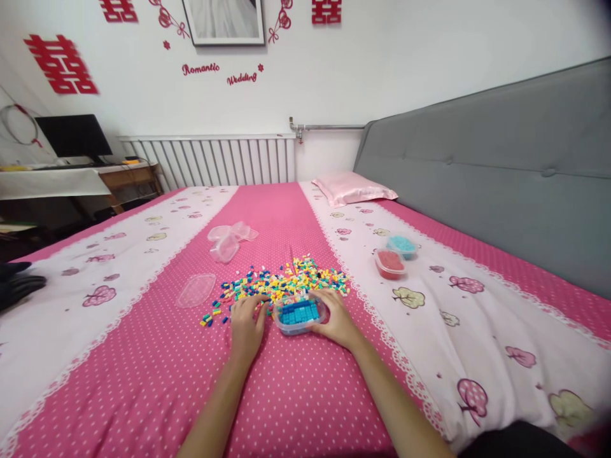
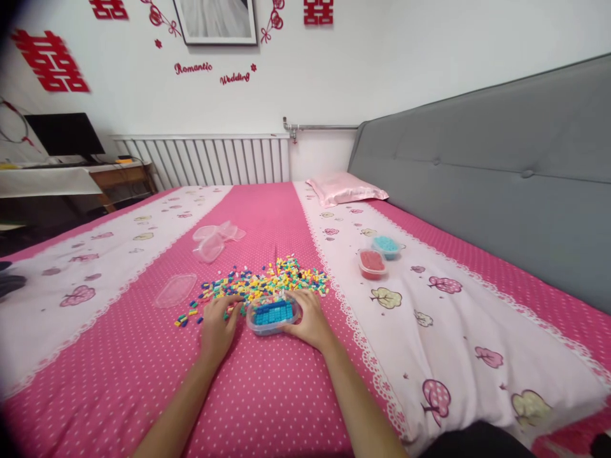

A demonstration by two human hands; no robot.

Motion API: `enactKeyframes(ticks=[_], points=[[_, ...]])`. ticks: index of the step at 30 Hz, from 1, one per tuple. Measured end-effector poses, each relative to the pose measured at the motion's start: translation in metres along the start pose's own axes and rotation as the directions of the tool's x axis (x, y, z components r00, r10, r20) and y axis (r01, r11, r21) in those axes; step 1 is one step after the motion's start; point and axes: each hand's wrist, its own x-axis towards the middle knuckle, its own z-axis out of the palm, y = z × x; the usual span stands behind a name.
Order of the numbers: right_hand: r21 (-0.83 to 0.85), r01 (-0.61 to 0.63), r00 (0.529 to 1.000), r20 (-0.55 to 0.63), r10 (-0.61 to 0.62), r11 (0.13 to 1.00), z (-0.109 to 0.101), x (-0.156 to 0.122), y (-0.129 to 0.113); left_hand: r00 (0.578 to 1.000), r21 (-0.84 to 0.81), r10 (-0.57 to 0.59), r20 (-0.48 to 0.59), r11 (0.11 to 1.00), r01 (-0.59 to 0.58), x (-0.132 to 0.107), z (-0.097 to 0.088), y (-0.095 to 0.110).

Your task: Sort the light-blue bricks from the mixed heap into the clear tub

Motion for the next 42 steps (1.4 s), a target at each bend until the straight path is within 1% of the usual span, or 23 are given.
enactKeyframes(ticks=[3,6,10,13,15,18,20,22,25,28,31,34,37,42], points=[[0.005,0.006,1.0,0.009,-0.006,1.0,-0.001,-0.004,-0.006,0.999,-0.044,0.03,-0.011,0.999,-0.031,-0.001,-0.001,0.004],[0.015,0.002,0.999,0.036,-0.003,1.0,-0.001,-0.011,-0.016,0.999,-0.085,0.036,-0.032,0.996,-0.038,-0.002,-0.002,0.008],[0.027,-0.01,0.997,0.075,0.008,1.0,0.002,-0.019,-0.027,0.999,-0.134,0.0,-0.055,0.991,-0.008,-0.004,-0.005,0.013],[0.053,-0.02,0.996,0.083,0.016,0.998,-0.003,-0.022,-0.031,0.998,-0.165,-0.034,-0.058,0.986,0.024,-0.002,-0.008,0.014],[0.079,-0.032,0.998,0.057,0.028,0.996,-0.011,-0.02,-0.033,0.997,-0.183,-0.044,-0.056,0.982,0.033,-0.002,-0.01,0.014],[0.111,-0.055,0.998,0.001,0.055,0.992,-0.021,-0.008,-0.041,0.999,-0.213,-0.018,-0.032,0.977,0.011,-0.003,-0.01,0.016],[0.118,-0.044,0.999,0.01,0.043,0.992,-0.022,0.006,-0.05,1.0,-0.235,0.009,-0.015,0.972,-0.012,-0.004,-0.008,0.017],[0.114,-0.021,0.998,0.056,0.015,0.993,-0.016,0.02,-0.06,1.0,-0.253,0.024,-0.007,0.967,-0.025,-0.005,-0.007,0.018],[0.105,-0.006,0.994,0.108,-0.006,0.994,0.002,0.035,-0.073,0.999,-0.267,0.035,-0.003,0.963,-0.035,-0.006,-0.008,0.017],[0.113,-0.018,0.991,0.136,0.002,0.993,0.018,0.039,-0.081,0.998,-0.276,0.055,0.002,0.96,-0.052,-0.006,-0.01,0.017],[0.114,-0.055,0.989,0.142,0.039,0.992,0.024,0.037,-0.082,0.997,-0.296,0.081,0.017,0.952,-0.072,-0.005,-0.01,0.018],[0.087,-0.081,0.987,0.148,0.068,0.993,0.02,0.033,-0.082,0.995,-0.323,0.096,0.032,0.943,-0.08,-0.005,-0.006,0.019],[0.035,-0.079,0.982,0.177,0.072,0.996,0.013,0.03,-0.083,0.994,-0.35,0.103,0.046,0.933,-0.081,-0.007,-0.001,0.02],[-0.113,-0.052,0.972,0.221,0.076,0.992,-0.001,0.027,-0.086,0.99,-0.375,0.123,0.076,0.923,-0.086,-0.011,0.002,0.018]])
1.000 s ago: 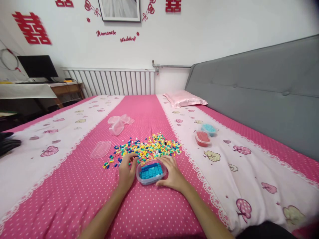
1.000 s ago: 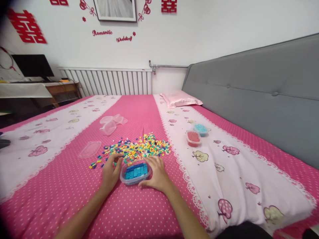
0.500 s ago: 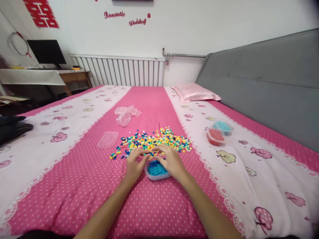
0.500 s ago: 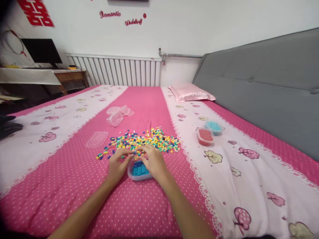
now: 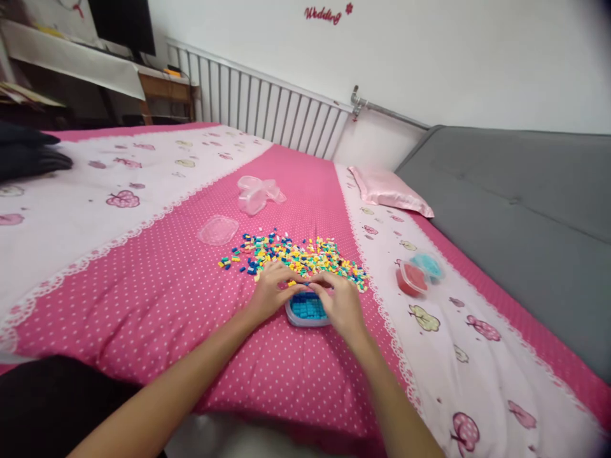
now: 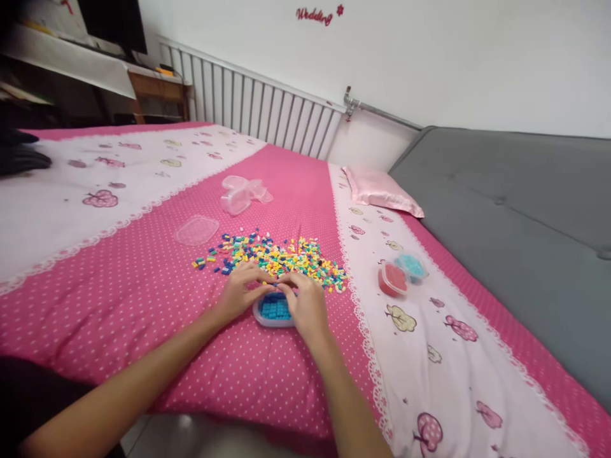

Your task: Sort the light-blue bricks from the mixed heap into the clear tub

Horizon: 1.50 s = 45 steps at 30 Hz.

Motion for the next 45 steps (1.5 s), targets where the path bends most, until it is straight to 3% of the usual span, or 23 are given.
enactKeyframes(ticks=[12,27,40,45], points=[[-0.265,-0.126,0.969,0.173,0.176,0.956,0.0,-0.012,-0.001,1.0,0.0,0.006,0.02,1.0,-0.006,-0.004,0.004,-0.004],[-0.454,-0.158,0.94,0.204,0.274,0.877,0.001,-0.009,-0.016,0.999,0.006,0.008,0.041,1.0,-0.008,-0.003,0.003,-0.002],[-0.429,-0.143,0.975,0.096,0.202,0.892,0.002,-0.012,-0.017,0.999,0.03,0.024,0.033,0.999,-0.025,-0.002,0.002,0.0],[-0.316,-0.131,0.991,-0.034,0.127,0.94,-0.006,-0.012,-0.021,0.999,0.032,0.03,0.019,0.999,-0.031,-0.003,0.002,0.001]])
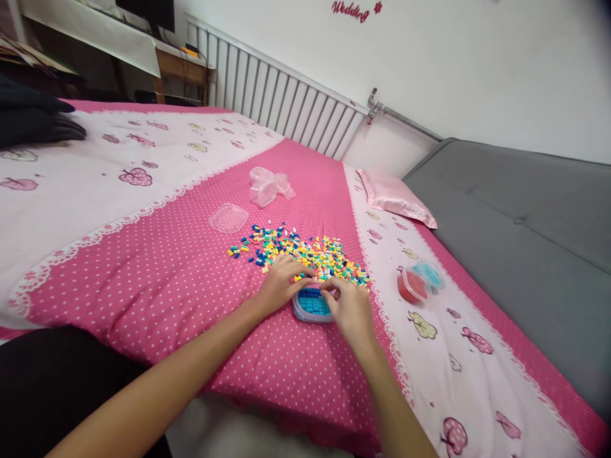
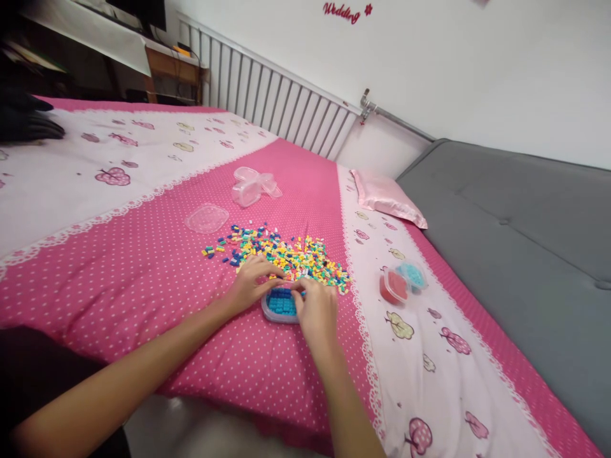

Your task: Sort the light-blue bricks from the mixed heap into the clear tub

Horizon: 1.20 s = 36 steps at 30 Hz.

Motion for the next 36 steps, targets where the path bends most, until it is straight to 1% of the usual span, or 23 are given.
enactKeyframes(ticks=[3,5,10,14,17,19,22,24,26,29,33,36], points=[[0.098,0.031,0.994,-0.103,-0.021,0.995,-0.005,0.003,-0.003,1.0,-0.011,0.003,-0.031,1.0,-0.003,-0.001,0.001,0.0],[0.149,0.074,0.99,-0.128,-0.055,0.986,-0.004,0.005,-0.007,0.998,-0.025,0.001,-0.056,1.0,-0.003,-0.002,0.002,0.0],[0.226,0.161,0.985,-0.099,-0.142,0.961,0.008,0.009,-0.016,0.993,-0.078,-0.025,-0.12,0.997,0.015,-0.006,0.009,-0.008],[0.252,0.173,0.984,-0.08,-0.158,0.952,0.014,0.01,-0.019,0.992,-0.096,-0.03,-0.123,0.995,0.018,-0.008,0.013,-0.013],[0.266,0.143,0.989,-0.079,-0.127,0.953,0.012,0.011,-0.015,0.995,-0.079,-0.017,-0.098,0.997,0.01,-0.007,0.01,-0.009],[0.278,0.106,0.992,-0.097,-0.082,0.955,0.007,0.011,-0.009,0.998,-0.055,0.011,-0.067,0.998,-0.015,-0.006,0.005,-0.003],[0.286,0.044,0.99,-0.141,-0.003,0.957,-0.003,0.011,0.004,0.995,-0.015,0.101,0.025,0.995,-0.1,-0.004,-0.002,0.007],[0.279,0.018,0.989,-0.149,0.025,0.96,-0.008,0.009,0.011,0.98,0.003,0.174,0.1,0.985,-0.175,-0.003,-0.004,0.011],[0.265,0.007,0.991,-0.131,0.028,0.964,-0.009,0.007,0.016,0.96,0.016,0.234,0.155,0.971,-0.239,-0.003,-0.004,0.012],[0.237,-0.002,0.997,-0.076,0.021,0.972,-0.004,0.002,0.017,0.942,0.04,0.28,0.186,0.956,-0.292,-0.003,-0.003,0.011],[0.197,-0.022,1.0,0.002,0.022,0.98,0.005,-0.001,0.019,0.937,0.076,0.293,0.193,0.947,-0.312,-0.004,-0.002,0.011],[0.158,-0.029,0.999,0.044,0.022,0.987,0.006,-0.001,0.025,0.935,0.094,0.29,0.204,0.945,-0.314,-0.004,-0.002,0.012]])
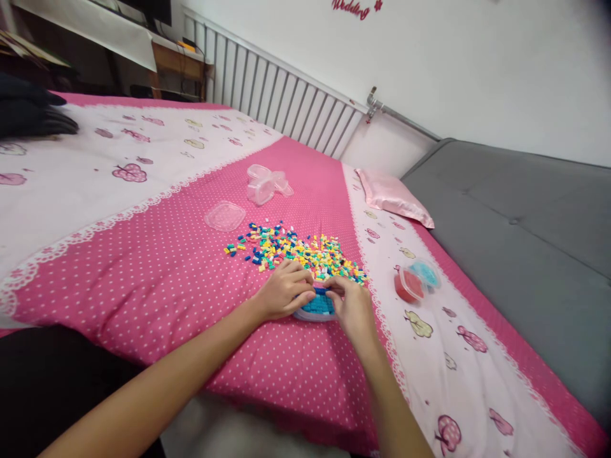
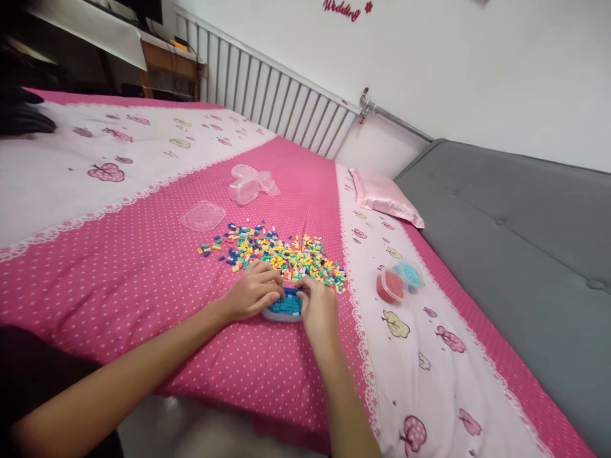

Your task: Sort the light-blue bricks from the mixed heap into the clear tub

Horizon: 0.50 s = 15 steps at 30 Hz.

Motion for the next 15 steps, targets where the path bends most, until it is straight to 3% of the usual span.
enactKeyframes(ticks=[15], points=[[-0.208,-0.012,0.991,0.128,0.039,0.978,0.0067,0.0034,0.0004,1.0,0.015,-0.007,-0.017,1.0,0.007,0.0022,-0.0004,0.0018]])
